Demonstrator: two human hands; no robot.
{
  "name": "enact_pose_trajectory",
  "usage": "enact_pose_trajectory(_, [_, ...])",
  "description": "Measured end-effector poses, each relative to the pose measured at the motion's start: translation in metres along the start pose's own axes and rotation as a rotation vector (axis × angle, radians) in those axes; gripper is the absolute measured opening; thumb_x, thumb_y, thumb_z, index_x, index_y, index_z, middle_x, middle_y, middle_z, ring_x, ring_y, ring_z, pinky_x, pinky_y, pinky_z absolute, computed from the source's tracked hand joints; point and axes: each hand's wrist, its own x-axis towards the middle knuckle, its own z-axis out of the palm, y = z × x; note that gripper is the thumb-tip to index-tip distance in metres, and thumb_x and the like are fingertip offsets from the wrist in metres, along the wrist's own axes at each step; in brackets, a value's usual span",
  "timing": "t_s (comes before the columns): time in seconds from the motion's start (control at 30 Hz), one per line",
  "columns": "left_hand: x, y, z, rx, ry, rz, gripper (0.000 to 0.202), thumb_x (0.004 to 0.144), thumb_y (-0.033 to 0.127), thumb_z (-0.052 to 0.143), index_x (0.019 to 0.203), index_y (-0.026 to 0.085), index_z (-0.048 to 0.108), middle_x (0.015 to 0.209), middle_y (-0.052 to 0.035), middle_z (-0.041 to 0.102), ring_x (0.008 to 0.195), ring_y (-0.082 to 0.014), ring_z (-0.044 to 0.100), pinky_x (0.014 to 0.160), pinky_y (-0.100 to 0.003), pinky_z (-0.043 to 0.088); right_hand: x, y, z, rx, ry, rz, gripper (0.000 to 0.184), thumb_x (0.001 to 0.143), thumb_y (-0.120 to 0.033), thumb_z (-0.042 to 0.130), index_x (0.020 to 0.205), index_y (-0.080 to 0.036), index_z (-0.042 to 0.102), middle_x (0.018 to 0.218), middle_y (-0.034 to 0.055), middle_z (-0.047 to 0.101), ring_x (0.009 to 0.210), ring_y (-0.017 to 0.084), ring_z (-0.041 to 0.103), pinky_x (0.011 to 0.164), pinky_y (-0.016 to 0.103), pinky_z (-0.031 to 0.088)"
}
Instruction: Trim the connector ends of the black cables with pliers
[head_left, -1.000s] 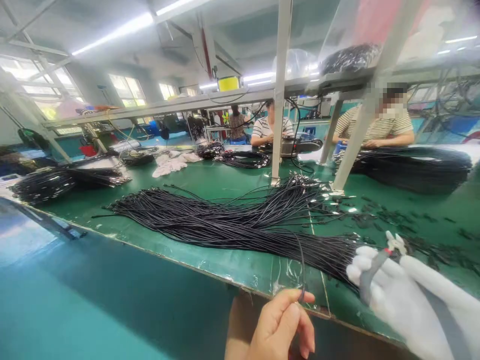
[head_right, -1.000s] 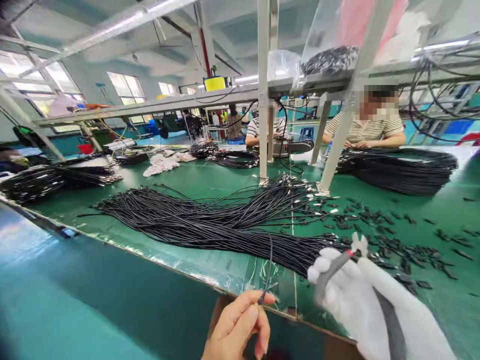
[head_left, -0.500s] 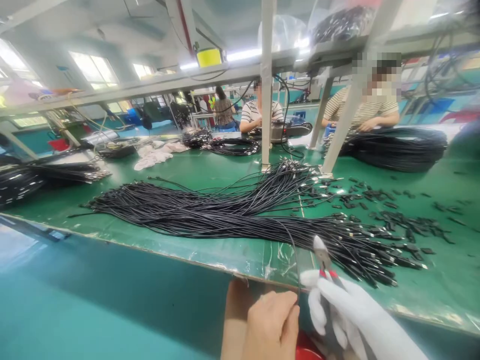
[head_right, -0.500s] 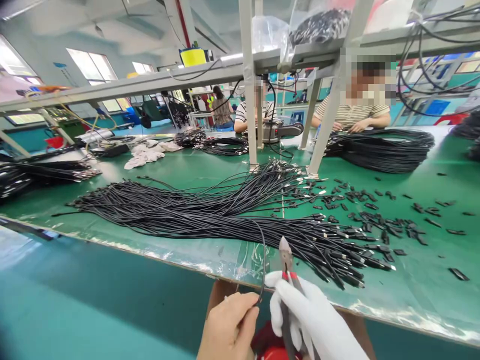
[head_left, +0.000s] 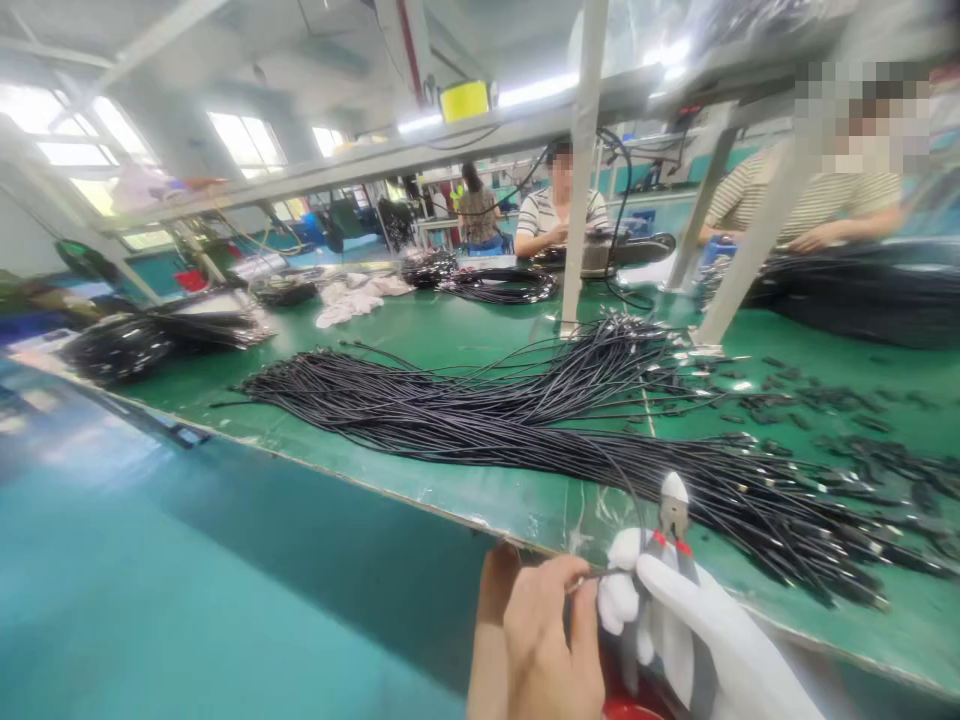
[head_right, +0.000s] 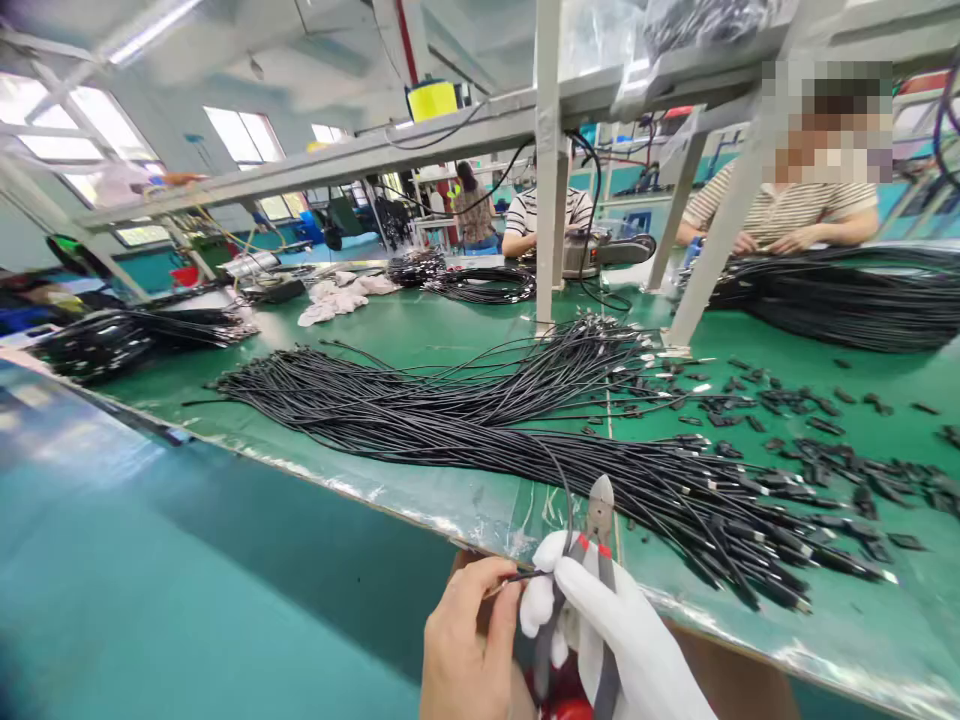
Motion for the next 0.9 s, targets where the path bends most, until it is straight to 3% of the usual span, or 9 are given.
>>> enact_pose_trajectory(0.1, [0.007, 0.004, -0.015, -0.243, -0.212, -0.229, 0.027, 0.100, 0.042, 0.056, 0.101, 0.024, 0.077, 0.103, -0.0075, 0.078, 0.091, -0.0234, 0.071, 0.084, -0.032, 0.054, -0.004, -0.002, -0.003, 0.174, 0.010, 0.171, 0.042, 0.101, -0.057, 0.051, 0.112, -0.018, 0.062, 0.085, 0.0019, 0.067, 0.062, 0.012, 0.060, 0.058, 0.029, 0.053])
enact_pose_trajectory(0.27, [0.021, 0.004, -0.030, -0.629, -0.464, -0.515, 0.030, 0.084, 0.046, 0.081, 0.095, 0.018, 0.078, 0.083, -0.0038, 0.078, 0.080, -0.0163, 0.068, 0.078, -0.026, 0.050, -0.003, 0.003, -0.003, 0.342, 0.012, 0.292, 0.039, 0.094, -0.056, 0.063, 0.106, -0.019, 0.062, 0.080, 0.0006, 0.066, 0.061, 0.012, 0.058, 0.060, 0.030, 0.051])
enact_pose_trajectory(0.47, [0.022, 0.006, -0.022, -0.889, -0.473, -0.595, 0.040, 0.068, 0.044, 0.095, 0.087, 0.015, 0.075, 0.074, 0.0002, 0.070, 0.070, -0.0099, 0.062, 0.068, -0.021, 0.046, 0.000, 0.006, -0.006, 0.435, -0.021, 0.333, 0.040, 0.090, -0.058, 0.066, 0.098, -0.019, 0.063, 0.078, 0.0005, 0.065, 0.061, 0.012, 0.057, 0.059, 0.030, 0.050])
enact_pose_trajectory(0.7, [0.025, 0.012, -0.025, -0.776, -0.580, -0.538, 0.015, 0.074, 0.018, 0.083, 0.084, 0.015, 0.073, 0.075, -0.0002, 0.067, 0.071, -0.0105, 0.058, 0.070, -0.022, 0.043, 0.000, 0.002, -0.014, 0.458, -0.021, 0.404, 0.039, 0.084, -0.054, 0.075, 0.100, -0.020, 0.064, 0.073, 0.0026, 0.068, 0.058, 0.014, 0.058, 0.053, 0.027, 0.043])
enact_pose_trajectory(0.77, [0.026, 0.013, -0.026, -0.670, -0.580, -0.471, 0.008, 0.075, 0.012, 0.074, 0.082, 0.016, 0.073, 0.076, 0.0006, 0.066, 0.073, -0.0117, 0.058, 0.071, -0.024, 0.043, 0.001, 0.005, -0.014, 0.459, -0.021, 0.424, 0.038, 0.084, -0.053, 0.076, 0.096, -0.020, 0.064, 0.068, 0.0017, 0.066, 0.052, 0.012, 0.054, 0.048, 0.026, 0.039])
enact_pose_trajectory(0.9, [0.026, 0.012, -0.028, -0.411, -0.566, -0.286, 0.013, 0.076, 0.007, 0.066, 0.076, 0.019, 0.070, 0.080, 0.0009, 0.064, 0.077, -0.0145, 0.059, 0.071, -0.025, 0.043, 0.003, 0.001, -0.009, 0.467, -0.035, 0.445, 0.036, 0.085, -0.053, 0.074, 0.093, -0.020, 0.061, 0.066, 0.0005, 0.064, 0.052, 0.011, 0.053, 0.048, 0.023, 0.037])
